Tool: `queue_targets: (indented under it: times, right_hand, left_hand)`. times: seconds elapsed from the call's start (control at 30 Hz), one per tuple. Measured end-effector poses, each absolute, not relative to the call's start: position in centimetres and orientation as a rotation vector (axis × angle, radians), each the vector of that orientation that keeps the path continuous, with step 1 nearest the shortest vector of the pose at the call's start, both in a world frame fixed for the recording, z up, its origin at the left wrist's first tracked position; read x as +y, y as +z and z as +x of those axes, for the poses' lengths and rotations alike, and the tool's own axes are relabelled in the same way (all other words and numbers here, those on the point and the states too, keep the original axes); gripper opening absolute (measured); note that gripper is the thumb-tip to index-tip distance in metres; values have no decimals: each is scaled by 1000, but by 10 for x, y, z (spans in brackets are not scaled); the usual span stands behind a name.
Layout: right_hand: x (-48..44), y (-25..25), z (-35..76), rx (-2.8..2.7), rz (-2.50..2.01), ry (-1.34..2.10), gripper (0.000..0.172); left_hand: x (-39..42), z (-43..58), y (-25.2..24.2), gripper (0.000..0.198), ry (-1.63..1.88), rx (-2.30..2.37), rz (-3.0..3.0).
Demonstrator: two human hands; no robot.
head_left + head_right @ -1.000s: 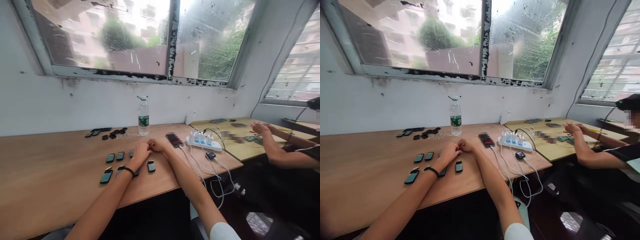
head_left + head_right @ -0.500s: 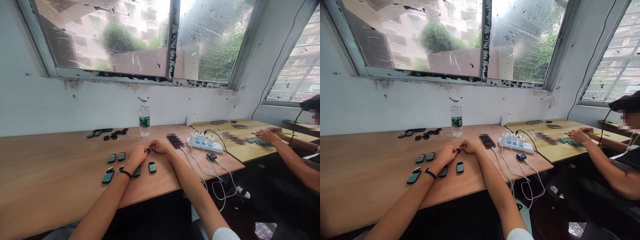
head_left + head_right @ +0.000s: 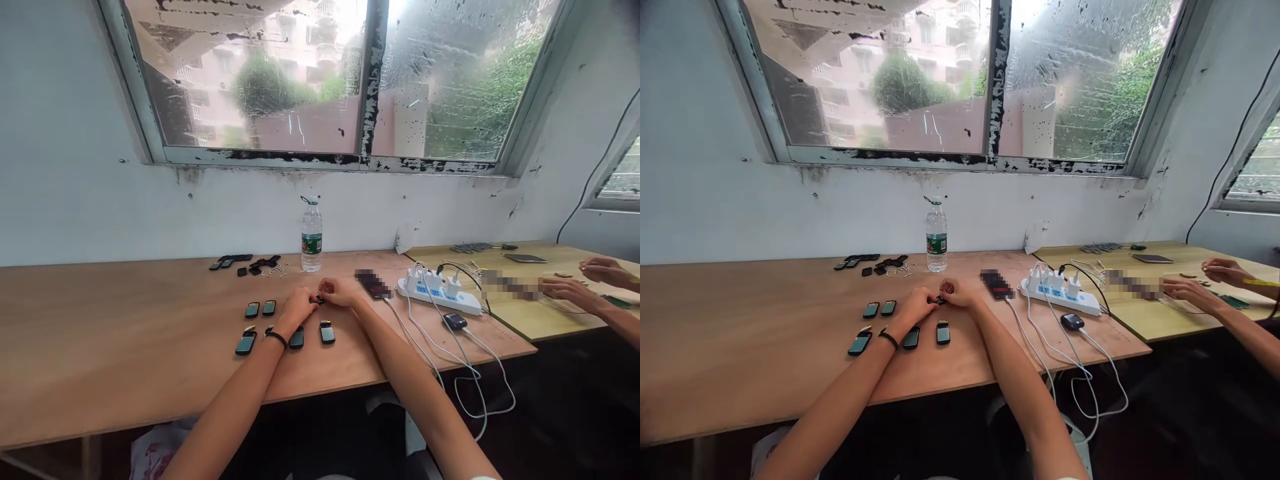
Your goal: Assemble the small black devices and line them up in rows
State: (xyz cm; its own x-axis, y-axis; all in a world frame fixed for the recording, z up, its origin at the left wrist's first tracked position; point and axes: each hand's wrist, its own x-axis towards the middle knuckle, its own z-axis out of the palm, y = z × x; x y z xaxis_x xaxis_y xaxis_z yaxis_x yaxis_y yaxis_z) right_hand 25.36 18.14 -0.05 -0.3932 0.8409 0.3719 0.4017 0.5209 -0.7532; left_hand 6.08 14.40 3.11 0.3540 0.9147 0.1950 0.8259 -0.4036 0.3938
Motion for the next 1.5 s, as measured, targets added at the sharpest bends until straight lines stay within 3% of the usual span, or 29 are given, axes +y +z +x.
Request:
queue_targets:
  times: [0.13, 0.43, 0.57, 0.7, 0.87, 1.13, 1.33, 1.5]
  right_hand:
    - [179, 2, 252, -2047, -1091, 677, 3]
    - [184, 2, 257, -2122, -1150, 612, 25]
    - [181, 3, 254, -2158, -1095, 654, 15]
    - [176, 6, 248, -2211, -1071, 618, 28]
    - [174, 3, 244, -2221, -1084, 529, 37]
    - [175, -2, 242, -2140, -1071, 489, 30]
    - [153, 38, 193, -2006, -916, 334, 27]
    - [123, 55, 115, -2438, -668, 385, 31]
  left_hand:
    - [143, 61, 33, 9, 571, 1534, 2400]
    - [145, 65, 29, 8, 598, 1582, 2395]
    - [141, 64, 31, 10, 611, 1551, 2403]
    - [141, 60, 37, 17, 625, 1390, 2382]
    - [154, 39, 53, 22, 896, 1360, 2315]
    - [102, -38, 80, 22, 940, 1404, 2296]
    - [38, -105, 45, 19, 894, 1680, 2214]
    - [10, -109, 13, 23, 881, 1855, 2192]
